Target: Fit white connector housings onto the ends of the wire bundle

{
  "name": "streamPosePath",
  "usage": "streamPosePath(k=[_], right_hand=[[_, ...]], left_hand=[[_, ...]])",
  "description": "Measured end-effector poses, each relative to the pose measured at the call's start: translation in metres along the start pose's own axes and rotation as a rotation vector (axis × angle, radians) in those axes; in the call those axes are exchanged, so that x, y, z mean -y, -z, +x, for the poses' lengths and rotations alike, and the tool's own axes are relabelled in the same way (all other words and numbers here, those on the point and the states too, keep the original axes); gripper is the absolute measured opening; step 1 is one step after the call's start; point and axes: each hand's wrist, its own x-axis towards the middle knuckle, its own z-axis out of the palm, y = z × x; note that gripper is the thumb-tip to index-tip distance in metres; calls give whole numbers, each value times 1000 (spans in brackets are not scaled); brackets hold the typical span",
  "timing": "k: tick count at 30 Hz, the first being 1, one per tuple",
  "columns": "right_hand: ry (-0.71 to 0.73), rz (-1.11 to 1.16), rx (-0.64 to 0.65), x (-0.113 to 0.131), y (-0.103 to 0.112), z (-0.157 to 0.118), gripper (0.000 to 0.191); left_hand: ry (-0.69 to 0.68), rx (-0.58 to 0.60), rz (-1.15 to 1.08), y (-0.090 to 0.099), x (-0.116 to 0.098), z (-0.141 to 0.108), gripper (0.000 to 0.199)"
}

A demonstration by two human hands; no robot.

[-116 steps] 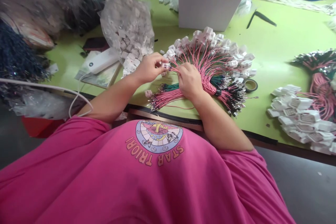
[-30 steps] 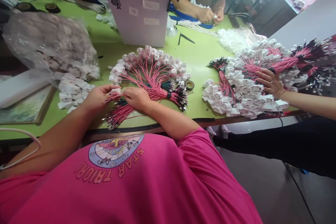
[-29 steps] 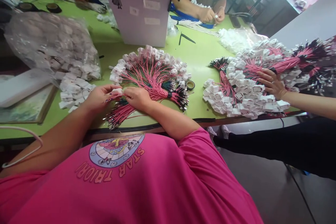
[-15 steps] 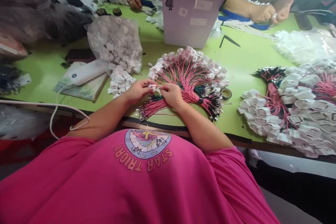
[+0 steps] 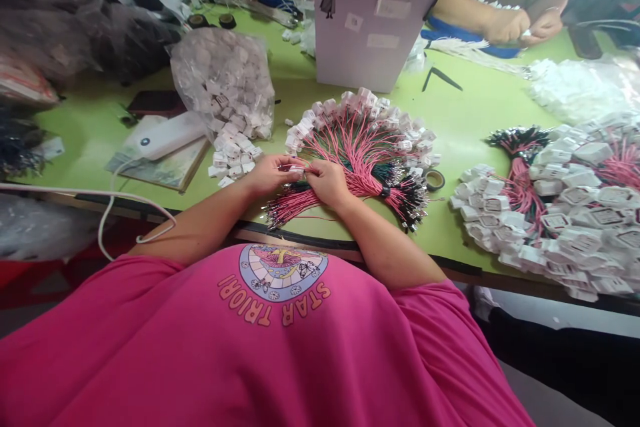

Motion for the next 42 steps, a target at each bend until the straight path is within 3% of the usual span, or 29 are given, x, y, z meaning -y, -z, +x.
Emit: streamPosePath(k=[5, 11, 18, 22, 30, 35, 37, 40, 42], right_hand=[[-66, -21, 63, 2, 5, 2, 18], [-65, -157, 119, 2, 2, 3, 16], [-57, -98, 68, -1, 1, 2, 15], [-71, -117, 124, -1, 0, 1, 17], [-78, 47, 121, -6, 7, 6, 23], [194, 56, -9, 10, 17, -6, 18], [228, 58, 21, 19, 20, -12, 17], [105, 144, 118, 25, 21, -15, 18], [-23, 267, 109, 23, 22, -13, 20]], left_hand=[[-11, -63, 12, -2, -3, -1, 54], [-53, 11, 75, -5, -4, 0, 46], [-80, -32, 69, -8, -7, -3, 43], [42, 8, 29, -10, -4, -1, 40], [66, -28, -103, -3, -7, -2, 48], [130, -20, -264, 4, -8, -3, 51], [153, -32, -335, 5, -8, -4, 51], [190, -50, -424, 5, -8, -5, 50], [197, -36, -455, 4, -7, -5, 49]])
